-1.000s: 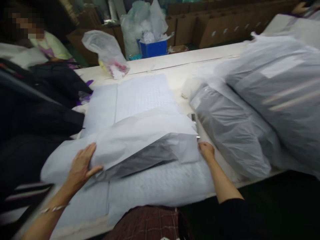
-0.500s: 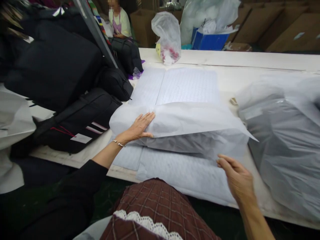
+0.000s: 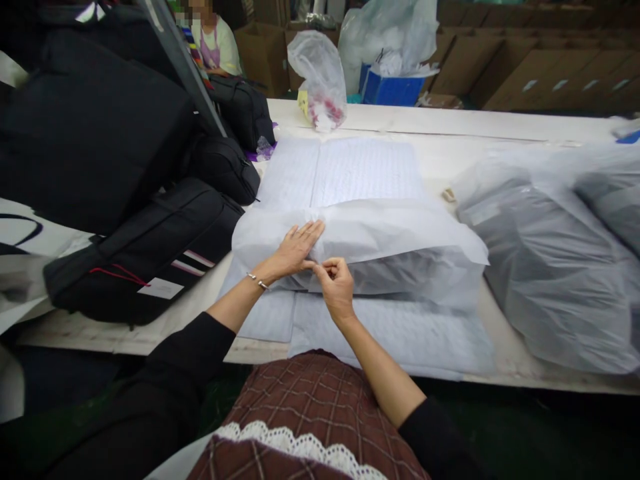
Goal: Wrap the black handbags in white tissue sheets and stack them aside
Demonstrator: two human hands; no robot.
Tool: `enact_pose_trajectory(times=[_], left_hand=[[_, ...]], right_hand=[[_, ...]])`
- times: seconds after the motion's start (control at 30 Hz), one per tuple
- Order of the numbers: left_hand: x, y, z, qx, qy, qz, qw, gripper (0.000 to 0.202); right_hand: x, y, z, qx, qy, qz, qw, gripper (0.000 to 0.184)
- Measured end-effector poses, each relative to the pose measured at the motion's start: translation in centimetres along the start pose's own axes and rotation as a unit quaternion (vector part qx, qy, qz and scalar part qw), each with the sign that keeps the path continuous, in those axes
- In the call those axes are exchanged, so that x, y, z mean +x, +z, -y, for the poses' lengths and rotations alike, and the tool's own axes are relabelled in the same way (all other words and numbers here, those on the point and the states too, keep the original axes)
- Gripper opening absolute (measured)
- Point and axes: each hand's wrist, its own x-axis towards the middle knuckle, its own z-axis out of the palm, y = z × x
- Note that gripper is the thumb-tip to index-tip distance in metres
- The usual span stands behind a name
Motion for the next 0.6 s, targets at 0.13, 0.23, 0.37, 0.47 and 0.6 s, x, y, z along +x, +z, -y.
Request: enact_pose_trajectory(times=[0.13,0.23,0.37,0.47,0.6], left_hand=[[-0.2,-0.3,-0.4,-0.001,-0.003,-0.005,1.000,0.093],[-0.4,-0.2,-0.5,0.001,-0.006,-0.019,1.000,0.091],[-0.4,0.1,-0.4,-0.009,-0.002,-0.036,0.999,0.092],[-0.4,0.1,-0.2,-0.026,0.002,-0.032,0.999,0.091],[-0.3,-0.3,0.2,-0.045,0.014,-0.003,0.999,0.091]], right_hand=[[0.8,0.0,0.1,-0.038,0.020,-0.012,0.999,0.035],[1.3,0.0,0.3,-0.080,0.058,0.001,0.995,0.034],[1.6,0.1,0.4,-0.107,0.082,0.000,0.991,0.031],[1.8,0.3,0.6,-0.107,0.105,-0.008,0.989,0.030],[1.9,0.3,0.6,-0.087,0.151,-0.002,0.985,0.035]])
